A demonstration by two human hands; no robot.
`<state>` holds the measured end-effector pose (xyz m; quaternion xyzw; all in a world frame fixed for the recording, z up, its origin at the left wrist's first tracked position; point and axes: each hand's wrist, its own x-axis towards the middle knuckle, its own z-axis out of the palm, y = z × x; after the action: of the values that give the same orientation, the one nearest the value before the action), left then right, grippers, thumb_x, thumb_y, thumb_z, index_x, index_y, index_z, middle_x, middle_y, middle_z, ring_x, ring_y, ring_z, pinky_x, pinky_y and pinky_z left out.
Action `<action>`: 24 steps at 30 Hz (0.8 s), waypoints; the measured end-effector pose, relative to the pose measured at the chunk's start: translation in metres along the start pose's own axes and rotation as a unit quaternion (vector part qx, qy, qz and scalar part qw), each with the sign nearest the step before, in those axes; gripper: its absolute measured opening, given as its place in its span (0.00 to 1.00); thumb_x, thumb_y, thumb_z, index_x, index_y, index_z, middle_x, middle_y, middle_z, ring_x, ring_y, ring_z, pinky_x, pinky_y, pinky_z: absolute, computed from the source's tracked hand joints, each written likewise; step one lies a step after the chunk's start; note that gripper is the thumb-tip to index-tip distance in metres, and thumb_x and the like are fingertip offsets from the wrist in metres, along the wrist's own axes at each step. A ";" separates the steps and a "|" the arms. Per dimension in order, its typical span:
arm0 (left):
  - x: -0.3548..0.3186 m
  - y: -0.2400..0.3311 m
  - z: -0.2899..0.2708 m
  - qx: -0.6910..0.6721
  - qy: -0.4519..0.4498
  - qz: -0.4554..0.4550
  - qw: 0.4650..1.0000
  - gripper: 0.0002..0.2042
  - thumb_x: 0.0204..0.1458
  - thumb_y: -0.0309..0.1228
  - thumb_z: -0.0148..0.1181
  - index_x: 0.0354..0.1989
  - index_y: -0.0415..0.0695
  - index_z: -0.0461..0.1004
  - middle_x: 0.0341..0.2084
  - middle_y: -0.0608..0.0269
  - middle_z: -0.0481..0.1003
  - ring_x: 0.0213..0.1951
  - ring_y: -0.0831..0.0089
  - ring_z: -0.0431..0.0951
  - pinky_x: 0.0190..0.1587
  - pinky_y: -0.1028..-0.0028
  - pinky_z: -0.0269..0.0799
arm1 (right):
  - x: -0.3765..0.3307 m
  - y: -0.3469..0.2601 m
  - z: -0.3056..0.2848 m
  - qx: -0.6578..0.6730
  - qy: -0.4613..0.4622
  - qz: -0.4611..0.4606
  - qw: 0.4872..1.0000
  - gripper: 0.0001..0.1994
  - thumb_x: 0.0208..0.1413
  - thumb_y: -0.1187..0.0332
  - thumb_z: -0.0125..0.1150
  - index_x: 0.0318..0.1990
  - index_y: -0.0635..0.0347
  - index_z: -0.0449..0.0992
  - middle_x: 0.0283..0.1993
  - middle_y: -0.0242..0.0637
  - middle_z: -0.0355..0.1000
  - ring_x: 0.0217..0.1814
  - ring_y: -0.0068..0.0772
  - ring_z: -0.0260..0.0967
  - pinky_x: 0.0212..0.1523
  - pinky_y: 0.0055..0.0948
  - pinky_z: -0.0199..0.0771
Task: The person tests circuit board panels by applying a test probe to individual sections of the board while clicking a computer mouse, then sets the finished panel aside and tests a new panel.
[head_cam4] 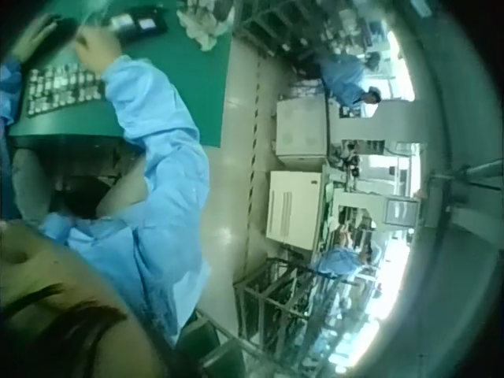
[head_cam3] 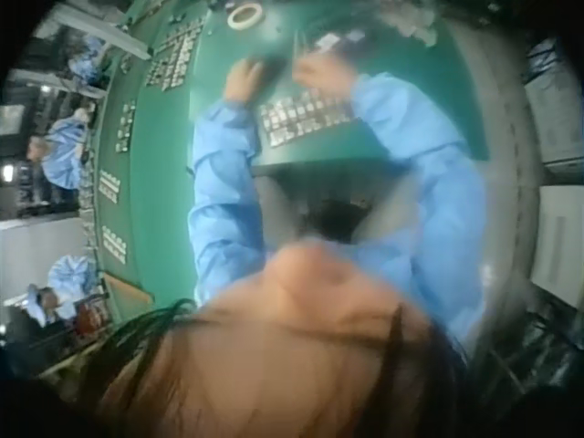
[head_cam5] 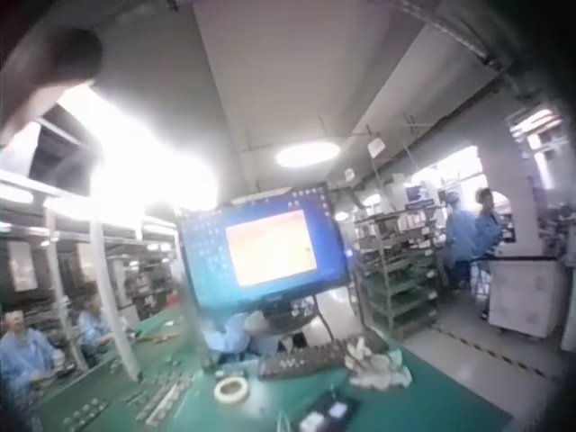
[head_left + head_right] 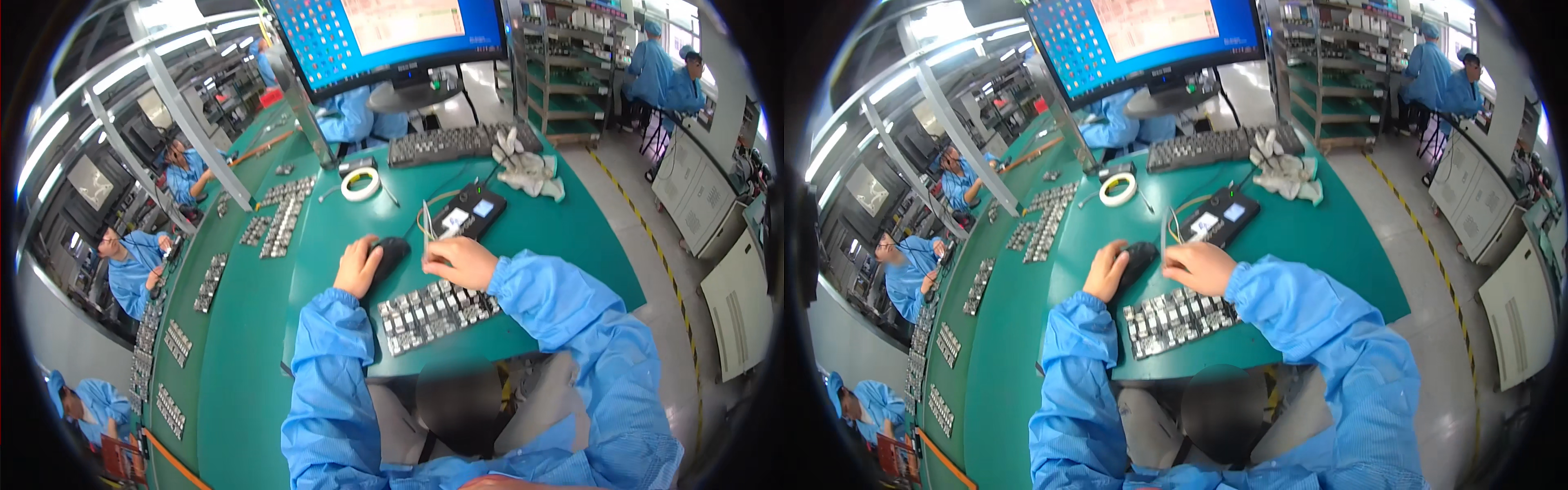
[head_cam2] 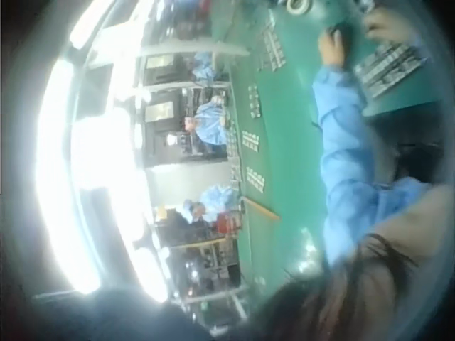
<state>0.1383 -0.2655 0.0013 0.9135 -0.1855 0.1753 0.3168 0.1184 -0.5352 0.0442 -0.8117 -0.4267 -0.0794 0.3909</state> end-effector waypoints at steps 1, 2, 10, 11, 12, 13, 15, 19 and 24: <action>0.002 -0.003 0.001 -0.005 0.008 0.006 1.000 0.18 0.58 0.40 0.49 0.51 0.40 0.68 0.43 0.48 0.72 0.48 0.52 0.69 0.52 0.61 0.63 | 0.008 -0.005 0.008 -0.005 0.001 -0.030 1.000 0.09 0.54 0.65 0.58 0.31 0.61 0.71 0.31 0.41 0.70 0.36 0.45 0.69 0.38 0.39 0.69; 0.000 -0.005 0.003 -0.007 -0.002 -0.005 1.000 0.18 0.58 0.40 0.49 0.51 0.40 0.68 0.43 0.48 0.72 0.48 0.52 0.69 0.52 0.61 0.63 | 0.012 -0.014 0.014 -0.006 -0.010 -0.026 1.000 0.09 0.54 0.65 0.59 0.30 0.61 0.71 0.31 0.39 0.69 0.38 0.44 0.67 0.40 0.38 0.68; 0.004 0.007 0.001 0.006 -0.016 -0.008 1.000 0.18 0.58 0.39 0.49 0.50 0.40 0.68 0.39 0.49 0.73 0.44 0.53 0.70 0.49 0.61 0.64 | -0.008 -0.005 0.040 -0.023 0.004 -0.029 0.999 0.08 0.52 0.67 0.60 0.28 0.61 0.70 0.31 0.37 0.68 0.38 0.41 0.66 0.40 0.37 0.67; 0.003 0.007 0.000 0.004 -0.016 -0.011 1.000 0.18 0.58 0.39 0.49 0.50 0.40 0.68 0.39 0.49 0.73 0.44 0.53 0.70 0.49 0.61 0.64 | -0.010 -0.005 0.038 -0.023 0.001 -0.028 0.999 0.08 0.52 0.67 0.60 0.28 0.61 0.70 0.31 0.37 0.68 0.38 0.41 0.66 0.40 0.37 0.67; 0.002 0.007 0.001 0.011 -0.021 -0.010 1.000 0.17 0.59 0.38 0.49 0.52 0.41 0.67 0.40 0.49 0.72 0.44 0.55 0.71 0.50 0.62 0.64 | -0.011 -0.005 0.036 -0.040 0.005 -0.033 0.999 0.08 0.52 0.67 0.60 0.28 0.61 0.70 0.31 0.37 0.68 0.37 0.41 0.66 0.40 0.37 0.67; 0.002 0.006 0.001 0.018 -0.026 -0.009 0.999 0.17 0.59 0.37 0.49 0.53 0.41 0.67 0.40 0.50 0.72 0.44 0.56 0.71 0.50 0.64 0.64 | -0.012 -0.004 0.034 -0.058 0.010 -0.038 0.998 0.08 0.51 0.68 0.60 0.28 0.61 0.70 0.31 0.37 0.69 0.37 0.41 0.66 0.40 0.37 0.68; 0.001 0.005 0.000 0.013 -0.022 -0.006 1.000 0.17 0.59 0.38 0.48 0.53 0.41 0.67 0.40 0.49 0.72 0.44 0.56 0.71 0.50 0.64 0.64 | -0.012 0.000 0.032 -0.046 -0.012 -0.014 0.999 0.07 0.51 0.66 0.59 0.28 0.60 0.72 0.31 0.37 0.69 0.39 0.42 0.66 0.43 0.38 0.67; -0.001 0.008 -0.001 0.009 -0.029 -0.013 0.999 0.18 0.60 0.38 0.48 0.53 0.41 0.67 0.41 0.49 0.71 0.45 0.56 0.70 0.51 0.64 0.64 | -0.014 0.000 0.033 -0.048 -0.029 0.018 0.998 0.07 0.50 0.66 0.60 0.27 0.60 0.73 0.32 0.36 0.71 0.40 0.41 0.67 0.44 0.38 0.68; -0.001 0.008 -0.002 0.011 -0.032 -0.016 0.999 0.18 0.60 0.38 0.48 0.54 0.41 0.66 0.41 0.49 0.71 0.46 0.56 0.70 0.52 0.64 0.63 | -0.014 0.000 0.033 -0.045 -0.035 0.034 0.998 0.07 0.50 0.66 0.61 0.28 0.61 0.74 0.32 0.36 0.71 0.40 0.41 0.67 0.44 0.37 0.68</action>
<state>0.1337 -0.2705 0.0065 0.9250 -0.1787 0.1426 0.3034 0.1033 -0.5207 0.0149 -0.8445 -0.4087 -0.0568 0.3413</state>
